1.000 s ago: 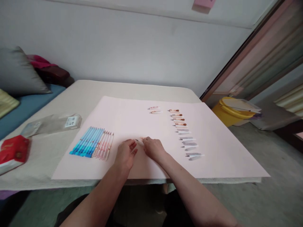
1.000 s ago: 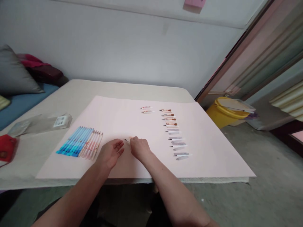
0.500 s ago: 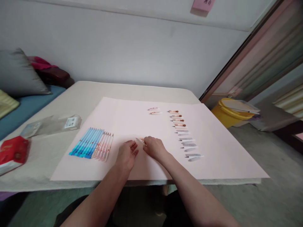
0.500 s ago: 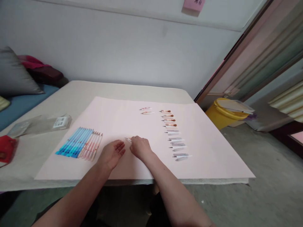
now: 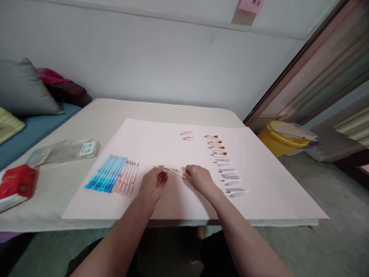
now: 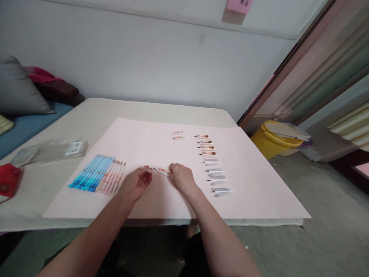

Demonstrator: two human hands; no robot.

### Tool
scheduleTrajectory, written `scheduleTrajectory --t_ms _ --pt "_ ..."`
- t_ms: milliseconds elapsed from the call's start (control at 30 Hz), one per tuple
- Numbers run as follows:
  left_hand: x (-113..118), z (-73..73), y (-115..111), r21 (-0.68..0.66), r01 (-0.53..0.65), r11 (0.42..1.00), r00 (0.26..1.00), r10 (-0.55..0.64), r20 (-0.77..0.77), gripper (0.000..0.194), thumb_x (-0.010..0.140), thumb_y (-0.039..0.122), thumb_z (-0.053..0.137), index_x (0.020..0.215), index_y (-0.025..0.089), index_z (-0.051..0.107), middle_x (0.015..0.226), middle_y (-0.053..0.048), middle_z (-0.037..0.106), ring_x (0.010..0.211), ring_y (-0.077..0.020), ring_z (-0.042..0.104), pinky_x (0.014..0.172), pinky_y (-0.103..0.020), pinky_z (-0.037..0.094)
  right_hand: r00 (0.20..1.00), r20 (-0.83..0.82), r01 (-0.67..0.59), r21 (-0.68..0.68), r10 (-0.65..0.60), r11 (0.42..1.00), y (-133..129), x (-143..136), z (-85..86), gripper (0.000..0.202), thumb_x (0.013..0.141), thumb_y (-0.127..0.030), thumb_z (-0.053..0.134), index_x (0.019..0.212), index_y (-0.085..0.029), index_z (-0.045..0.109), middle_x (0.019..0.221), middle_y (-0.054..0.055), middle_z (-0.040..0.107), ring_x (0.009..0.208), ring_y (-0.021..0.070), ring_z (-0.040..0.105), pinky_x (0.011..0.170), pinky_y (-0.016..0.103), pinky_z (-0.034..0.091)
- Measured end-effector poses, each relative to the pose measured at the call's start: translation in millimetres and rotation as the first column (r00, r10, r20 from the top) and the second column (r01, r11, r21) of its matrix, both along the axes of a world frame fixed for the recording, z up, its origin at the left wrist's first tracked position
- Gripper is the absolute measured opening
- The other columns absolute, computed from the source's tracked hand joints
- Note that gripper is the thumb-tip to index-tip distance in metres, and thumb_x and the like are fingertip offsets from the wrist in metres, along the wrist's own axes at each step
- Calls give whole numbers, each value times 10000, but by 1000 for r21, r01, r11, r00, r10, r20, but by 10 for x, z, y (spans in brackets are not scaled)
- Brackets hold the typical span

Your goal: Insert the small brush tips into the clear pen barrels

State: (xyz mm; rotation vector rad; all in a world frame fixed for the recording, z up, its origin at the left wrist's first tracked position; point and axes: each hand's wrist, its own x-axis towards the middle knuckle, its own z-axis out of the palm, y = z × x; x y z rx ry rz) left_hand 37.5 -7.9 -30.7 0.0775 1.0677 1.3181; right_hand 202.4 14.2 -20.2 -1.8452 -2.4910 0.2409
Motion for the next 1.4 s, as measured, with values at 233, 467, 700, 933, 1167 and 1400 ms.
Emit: scheduleTrajectory --t_ms 233,467,700,933,1167,1400 --pt "-126 43 88 -13 -65 998 997 65 34 85 711 48 596 727 115 546 708 -75 608 608 -112 587 535 -207 505 983 171 -41 -110 60 993 -35 -140 -124 266 825 -152 385 951 -169 619 923 112 653 802 240 632 646 319 428" --pt "-258 26 178 -28 -75 997 997 76 33 56 740 60 575 754 108 551 716 -83 613 613 -118 600 524 -206 511 980 156 -95 -179 124 979 -23 -255 -210 257 791 -104 419 960 -150 607 928 121 655 821 249 635 651 309 430" --pt "-289 44 191 -24 -94 995 995 95 37 37 754 87 578 761 105 547 718 -79 618 589 -106 596 526 -203 514 995 11 -98 -73 99 993 -74 -235 -47 196 870 -213 383 981 -187 543 858 69 664 750 191 618 595 267 352" --pt "-326 103 197 -9 -154 988 987 154 56 42 772 87 557 761 114 527 718 -77 619 592 -102 597 535 -202 517 989 -64 -138 -29 136 990 -190 -245 60 144 870 -236 401 919 -209 534 840 25 658 699 148 590 558 253 270" --pt "-330 80 199 15 -149 989 987 148 65 35 774 96 556 770 114 527 728 -76 619 596 -101 593 530 -200 507 990 -49 -136 -14 135 991 -181 -234 34 141 868 -228 398 916 -211 528 833 21 654 679 146 582 549 256 252" --pt "-338 85 207 9 -169 986 984 168 59 35 777 91 549 763 115 528 710 -67 613 595 -99 593 534 -199 506 990 -60 -127 -4 126 992 -192 -206 76 130 863 -215 410 904 -208 532 841 17 653 684 139 582 549 254 251"
